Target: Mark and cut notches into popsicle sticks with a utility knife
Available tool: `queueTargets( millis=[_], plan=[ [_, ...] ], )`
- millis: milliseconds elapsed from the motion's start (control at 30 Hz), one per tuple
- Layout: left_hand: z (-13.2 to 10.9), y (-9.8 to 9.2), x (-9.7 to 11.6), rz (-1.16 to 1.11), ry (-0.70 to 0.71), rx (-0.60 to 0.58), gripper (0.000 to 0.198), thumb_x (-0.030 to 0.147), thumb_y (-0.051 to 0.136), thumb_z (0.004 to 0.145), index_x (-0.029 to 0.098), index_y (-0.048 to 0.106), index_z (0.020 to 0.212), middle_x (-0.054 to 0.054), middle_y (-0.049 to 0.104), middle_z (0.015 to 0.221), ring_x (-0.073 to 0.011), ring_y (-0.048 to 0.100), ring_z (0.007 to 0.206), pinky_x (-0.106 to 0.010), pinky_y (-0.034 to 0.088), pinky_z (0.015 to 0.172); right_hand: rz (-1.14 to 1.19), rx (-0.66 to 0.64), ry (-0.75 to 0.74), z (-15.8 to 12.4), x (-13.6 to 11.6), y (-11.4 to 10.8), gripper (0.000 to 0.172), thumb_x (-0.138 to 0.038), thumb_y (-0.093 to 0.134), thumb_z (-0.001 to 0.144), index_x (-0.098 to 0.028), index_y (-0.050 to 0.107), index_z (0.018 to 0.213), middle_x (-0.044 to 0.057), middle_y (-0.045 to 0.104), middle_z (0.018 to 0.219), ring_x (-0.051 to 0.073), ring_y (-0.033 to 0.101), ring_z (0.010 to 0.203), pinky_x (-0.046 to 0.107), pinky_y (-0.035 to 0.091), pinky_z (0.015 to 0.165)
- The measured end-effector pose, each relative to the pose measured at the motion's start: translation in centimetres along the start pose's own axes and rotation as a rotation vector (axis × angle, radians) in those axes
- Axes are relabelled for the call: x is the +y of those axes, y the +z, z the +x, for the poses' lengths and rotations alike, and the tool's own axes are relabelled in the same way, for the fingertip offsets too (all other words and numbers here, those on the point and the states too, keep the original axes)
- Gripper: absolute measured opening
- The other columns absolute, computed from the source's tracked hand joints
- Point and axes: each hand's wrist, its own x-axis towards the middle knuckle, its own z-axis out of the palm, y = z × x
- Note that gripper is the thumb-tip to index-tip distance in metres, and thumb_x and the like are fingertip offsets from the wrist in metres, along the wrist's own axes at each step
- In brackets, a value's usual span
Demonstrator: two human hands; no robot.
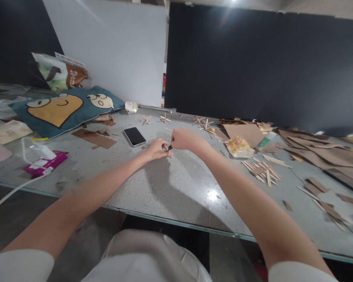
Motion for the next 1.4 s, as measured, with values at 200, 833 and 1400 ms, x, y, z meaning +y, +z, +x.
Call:
queueTargets(
  millis=[200,833,1400],
  plan=[
    [-0.6,0.4,0.4,0.024,-0.089,0.051,0.03,0.041,0.089,0.068,0.02,0.068,0.065,-0.008,0.065,0.086,-0.0336,0.062,0.104,-0.046,0.046,0.099,0.011,-0.067,-0.043,2.0,0.2,-0.1,0.014,-0.016,0.067,0.081,-0.017,0.081,0.08,0.01,0.076,0.074,0.019,0.066,0.064,0.028,0.044,0.057],
    [-1.4,0.3,1.0,0.139,-0.223,0.03,0.038,0.054,0.091,0.062,0.025,0.079,0.084,-0.013,0.063,0.111,-0.0445,0.05,0.124,-0.057,0.037,0.105,0.043,-0.091,-0.079,2.9,1.8,0.0,0.011,-0.028,0.081,0.08,-0.019,0.08,0.085,0.008,0.078,0.087,0.02,0.071,0.075,0.027,0.049,0.062],
    [-1.2,1.0,0.2,0.071,-0.229,0.124,0.037,0.048,0.094,0.057,0.024,0.075,0.079,-0.01,0.066,0.104,-0.0422,0.054,0.122,-0.053,0.038,0.107,0.039,-0.048,-0.028,2.1,0.5,0.1,0.008,-0.024,0.082,0.079,-0.018,0.079,0.084,0.008,0.078,0.084,0.021,0.072,0.074,0.028,0.046,0.065]
  ],
)
